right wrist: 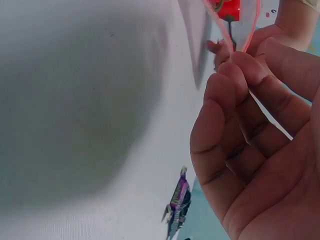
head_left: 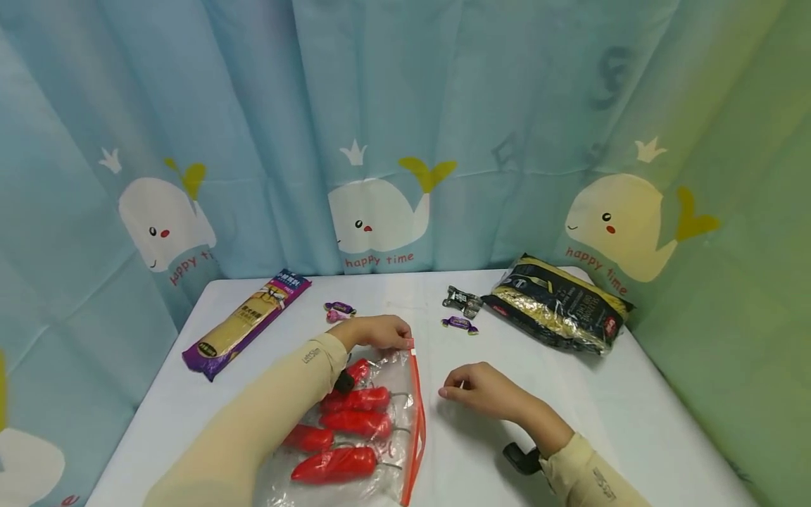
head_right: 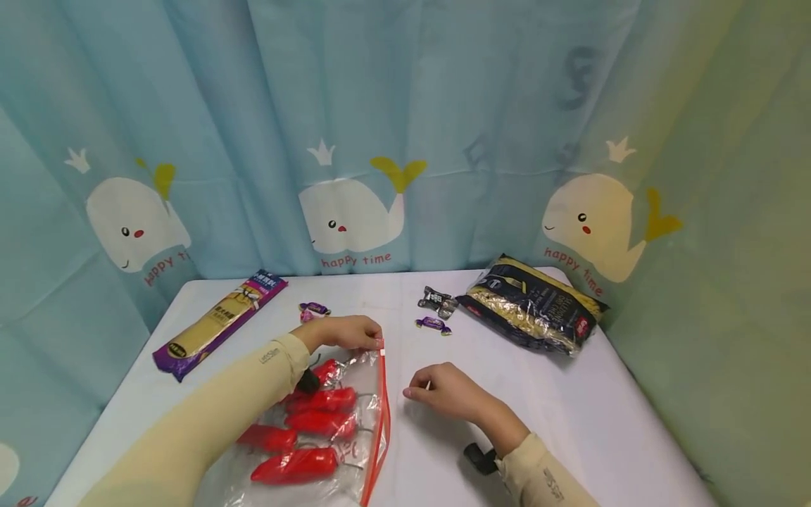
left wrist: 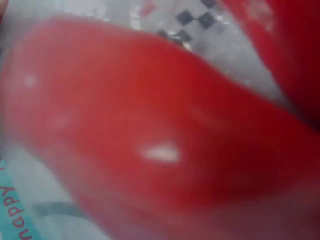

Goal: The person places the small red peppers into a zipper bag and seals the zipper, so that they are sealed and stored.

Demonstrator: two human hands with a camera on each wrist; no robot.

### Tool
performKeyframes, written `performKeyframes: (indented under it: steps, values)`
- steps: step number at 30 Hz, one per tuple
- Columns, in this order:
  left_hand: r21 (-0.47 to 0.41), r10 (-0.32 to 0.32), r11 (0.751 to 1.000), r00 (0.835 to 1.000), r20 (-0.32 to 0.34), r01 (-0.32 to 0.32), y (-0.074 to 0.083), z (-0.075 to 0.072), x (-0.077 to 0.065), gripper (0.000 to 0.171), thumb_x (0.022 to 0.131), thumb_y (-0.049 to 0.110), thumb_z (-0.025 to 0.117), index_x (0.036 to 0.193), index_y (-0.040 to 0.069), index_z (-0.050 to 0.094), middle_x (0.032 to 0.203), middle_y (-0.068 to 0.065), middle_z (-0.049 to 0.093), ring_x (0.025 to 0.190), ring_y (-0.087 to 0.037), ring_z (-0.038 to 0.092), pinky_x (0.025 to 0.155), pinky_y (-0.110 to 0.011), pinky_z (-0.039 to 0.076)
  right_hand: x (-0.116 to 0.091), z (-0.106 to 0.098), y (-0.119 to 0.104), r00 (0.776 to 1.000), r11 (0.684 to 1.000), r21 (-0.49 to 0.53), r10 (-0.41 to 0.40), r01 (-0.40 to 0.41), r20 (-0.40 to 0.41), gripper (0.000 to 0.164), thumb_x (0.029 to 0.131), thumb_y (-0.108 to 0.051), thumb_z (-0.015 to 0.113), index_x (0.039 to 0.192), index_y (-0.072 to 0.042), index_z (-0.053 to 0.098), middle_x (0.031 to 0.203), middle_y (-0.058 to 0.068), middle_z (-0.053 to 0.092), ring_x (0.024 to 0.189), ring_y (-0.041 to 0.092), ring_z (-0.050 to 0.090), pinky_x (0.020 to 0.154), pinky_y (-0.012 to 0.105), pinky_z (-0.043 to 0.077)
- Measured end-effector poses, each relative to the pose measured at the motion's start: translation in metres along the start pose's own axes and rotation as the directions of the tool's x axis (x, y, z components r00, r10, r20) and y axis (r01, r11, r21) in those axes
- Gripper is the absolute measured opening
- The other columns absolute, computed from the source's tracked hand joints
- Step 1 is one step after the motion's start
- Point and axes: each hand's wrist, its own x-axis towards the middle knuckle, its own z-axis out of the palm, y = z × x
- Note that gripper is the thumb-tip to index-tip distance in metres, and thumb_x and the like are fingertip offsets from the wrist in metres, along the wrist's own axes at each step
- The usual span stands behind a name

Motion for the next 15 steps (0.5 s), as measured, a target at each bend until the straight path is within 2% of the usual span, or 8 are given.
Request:
performKeyframes:
  steps: [5, 7, 9, 10, 11, 12, 13, 15]
  values:
    - [-0.158, 0.098, 0.980, 0.982, -0.161, -0.124, 0.006, -0.011, -0.029, 0.016, 0.106, 0.019, 0.053, 0.098, 0.006, 0.059, 0.083, -0.006, 0.054, 0.069, -0.018, 0.055, 0.062, -0.031, 0.054, 0.000, -0.008, -0.006, 0.998, 1.000, 0.000, -0.011, 0.011, -0.060, 0.020, 0.099, -0.032, 0.065, 0.096, -0.014, 0.075, 0.084, -0.009, 0.067, 0.069, 0.008, 0.056, 0.062, 0.028, 0.047]
    - [-0.149, 0.148, 0.970, 0.950, -0.276, -0.194, 0.016, -0.018, -0.051, 0.015, 0.106, 0.021, 0.052, 0.103, 0.007, 0.059, 0.088, -0.008, 0.058, 0.072, -0.020, 0.061, 0.063, -0.034, 0.057, -0.002, -0.016, -0.013, 0.994, 0.999, 0.008, -0.032, 0.033, -0.106, 0.018, 0.099, -0.032, 0.065, 0.097, -0.016, 0.074, 0.084, -0.007, 0.066, 0.068, 0.010, 0.055, 0.061, 0.028, 0.048]
    - [-0.115, 0.207, 0.955, 0.895, -0.396, -0.272, 0.030, -0.025, -0.078, 0.016, 0.107, 0.021, 0.050, 0.104, 0.009, 0.059, 0.091, -0.008, 0.061, 0.073, -0.021, 0.065, 0.063, -0.035, 0.058, -0.005, -0.026, -0.023, 0.984, 0.998, 0.008, -0.067, 0.070, -0.165, 0.015, 0.099, -0.030, 0.065, 0.097, -0.019, 0.074, 0.083, -0.007, 0.065, 0.066, 0.009, 0.055, 0.060, 0.028, 0.048]
    - [-0.080, 0.246, 0.945, 0.852, -0.461, -0.316, 0.038, -0.027, -0.093, 0.014, 0.107, 0.021, 0.050, 0.104, 0.010, 0.059, 0.091, -0.008, 0.062, 0.073, -0.020, 0.066, 0.063, -0.034, 0.058, -0.008, -0.031, -0.030, 0.976, 0.996, 0.003, -0.092, 0.094, -0.199, 0.011, 0.099, -0.029, 0.065, 0.098, -0.022, 0.073, 0.083, -0.008, 0.064, 0.067, 0.009, 0.055, 0.060, 0.028, 0.048]
    - [-0.019, 0.300, 0.931, 0.794, -0.528, -0.365, 0.045, -0.030, -0.108, 0.015, 0.107, 0.021, 0.050, 0.104, 0.010, 0.059, 0.090, -0.006, 0.063, 0.071, -0.018, 0.066, 0.062, -0.032, 0.058, -0.010, -0.036, -0.036, 0.964, 0.992, -0.009, -0.127, 0.129, -0.235, 0.008, 0.099, -0.026, 0.065, 0.097, -0.024, 0.073, 0.083, -0.009, 0.064, 0.067, 0.009, 0.055, 0.060, 0.028, 0.047]
    - [0.065, 0.366, 0.910, 0.718, -0.593, -0.410, 0.053, -0.031, -0.123, 0.015, 0.107, 0.021, 0.050, 0.103, 0.010, 0.059, 0.088, -0.006, 0.064, 0.070, -0.017, 0.066, 0.063, -0.030, 0.057, -0.012, -0.042, -0.042, 0.947, 0.985, -0.024, -0.171, 0.171, -0.272, 0.006, 0.099, -0.023, 0.066, 0.097, -0.025, 0.072, 0.083, -0.011, 0.063, 0.067, 0.008, 0.054, 0.060, 0.027, 0.047]
    - [0.171, 0.446, 0.876, 0.621, -0.644, -0.451, 0.060, -0.032, -0.138, 0.018, 0.107, 0.022, 0.049, 0.103, 0.008, 0.059, 0.087, -0.006, 0.065, 0.068, -0.016, 0.065, 0.062, -0.030, 0.056, -0.014, -0.047, -0.048, 0.929, 0.977, -0.040, -0.214, 0.212, -0.304, 0.008, 0.098, -0.019, 0.067, 0.097, -0.026, 0.071, 0.084, -0.012, 0.062, 0.069, 0.008, 0.055, 0.060, 0.026, 0.047]
    - [0.413, 0.602, 0.779, 0.376, -0.705, -0.472, 0.073, -0.034, -0.163, 0.023, 0.107, 0.024, 0.049, 0.102, 0.004, 0.060, 0.083, -0.006, 0.065, 0.063, -0.014, 0.060, 0.058, -0.029, 0.052, -0.017, -0.056, -0.059, 0.881, 0.951, -0.074, -0.306, 0.300, -0.361, 0.017, 0.095, -0.011, 0.070, 0.098, -0.028, 0.070, 0.088, -0.014, 0.063, 0.073, 0.006, 0.055, 0.063, 0.025, 0.046]
